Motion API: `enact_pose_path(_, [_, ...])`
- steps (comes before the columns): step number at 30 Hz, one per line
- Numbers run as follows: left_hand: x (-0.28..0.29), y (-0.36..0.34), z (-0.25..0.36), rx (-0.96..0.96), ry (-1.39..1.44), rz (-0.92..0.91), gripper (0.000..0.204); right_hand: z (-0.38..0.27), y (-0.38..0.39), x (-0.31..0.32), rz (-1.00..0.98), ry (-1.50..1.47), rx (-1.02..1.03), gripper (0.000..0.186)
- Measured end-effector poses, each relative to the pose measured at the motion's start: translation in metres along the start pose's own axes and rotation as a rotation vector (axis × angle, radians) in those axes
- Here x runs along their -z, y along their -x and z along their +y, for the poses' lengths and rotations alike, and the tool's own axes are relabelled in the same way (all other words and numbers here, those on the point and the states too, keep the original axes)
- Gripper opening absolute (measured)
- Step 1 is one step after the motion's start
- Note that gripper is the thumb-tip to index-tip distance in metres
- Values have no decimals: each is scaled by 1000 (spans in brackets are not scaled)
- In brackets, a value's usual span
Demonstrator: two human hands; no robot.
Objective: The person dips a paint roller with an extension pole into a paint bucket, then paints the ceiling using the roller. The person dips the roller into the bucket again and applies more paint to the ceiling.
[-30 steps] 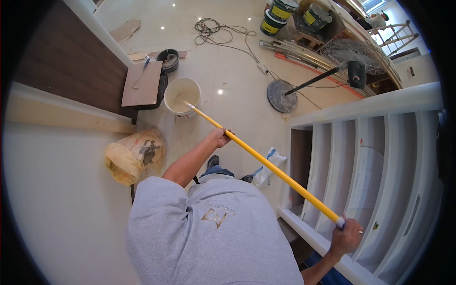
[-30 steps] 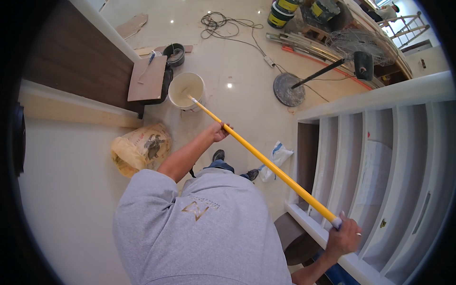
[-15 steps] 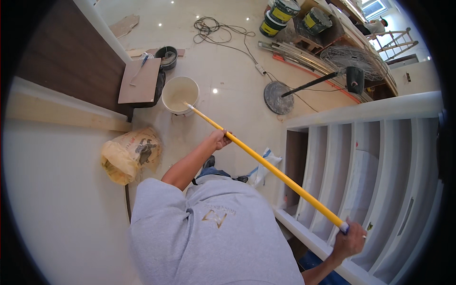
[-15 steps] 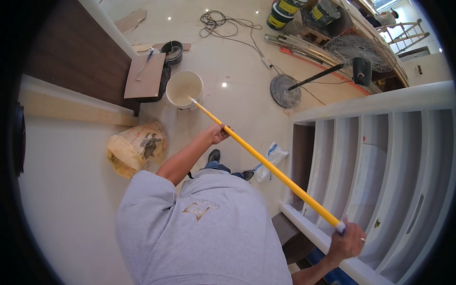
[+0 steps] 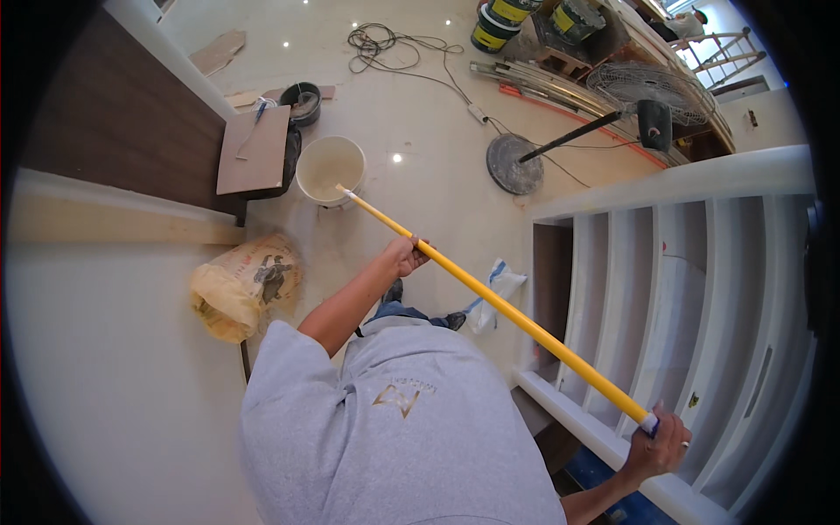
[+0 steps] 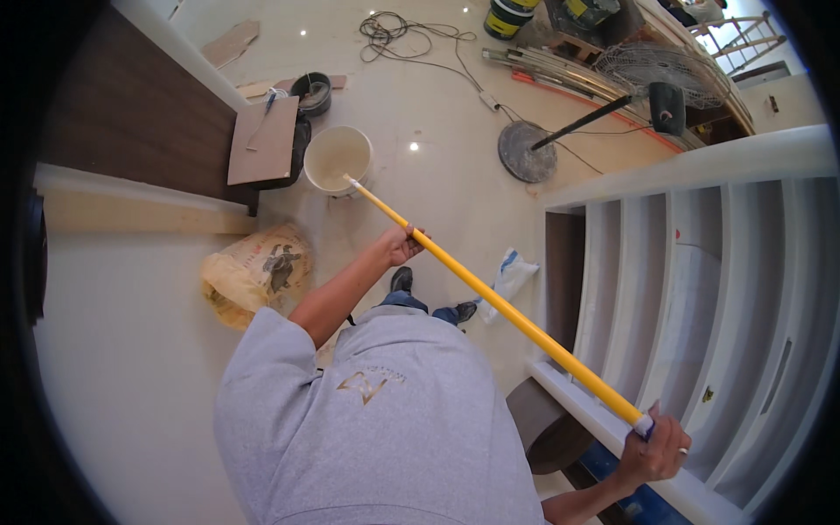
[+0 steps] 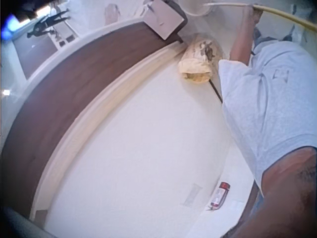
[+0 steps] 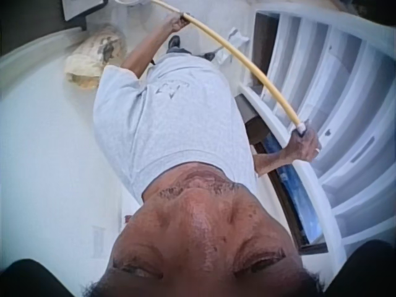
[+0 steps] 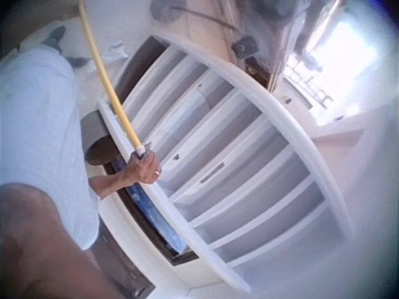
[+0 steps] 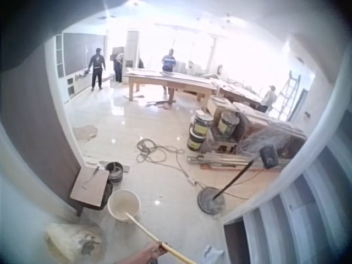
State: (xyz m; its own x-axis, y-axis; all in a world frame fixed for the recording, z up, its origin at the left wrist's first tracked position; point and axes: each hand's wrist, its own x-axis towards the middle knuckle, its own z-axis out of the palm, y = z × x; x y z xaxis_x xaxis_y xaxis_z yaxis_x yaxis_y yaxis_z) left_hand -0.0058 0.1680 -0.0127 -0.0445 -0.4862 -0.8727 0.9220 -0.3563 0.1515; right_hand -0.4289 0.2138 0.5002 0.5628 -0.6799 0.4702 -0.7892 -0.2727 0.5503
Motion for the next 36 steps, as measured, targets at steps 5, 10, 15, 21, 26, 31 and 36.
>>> enact_pose_path(5, [25,-20,23,-102,154,-18,30,-25,1,-20,45,-104,27,17])
enact_pose_path(10, [22,-38,17,-39,97,136,29,-33,-8,-26,14,-89,95,18])
enact_pose_path(15, [-5,10,3,-8,58,-58,31,9,5,10,68,7,-27,19])
enact_pose_path(21, [29,-35,28,-45,114,46,31,-43,-1,-29,35,-86,39,16])
enact_pose_path(26, [2,-12,10,39,23,-34,33,-5,3,-4,68,-18,38,18])
enact_pose_path(31, [21,-13,29,-68,79,-65,33,-26,-2,-15,90,-83,23,19])
enact_pose_path(36, [18,-17,21,21,36,5,34,-25,0,-20,39,-95,24,19])
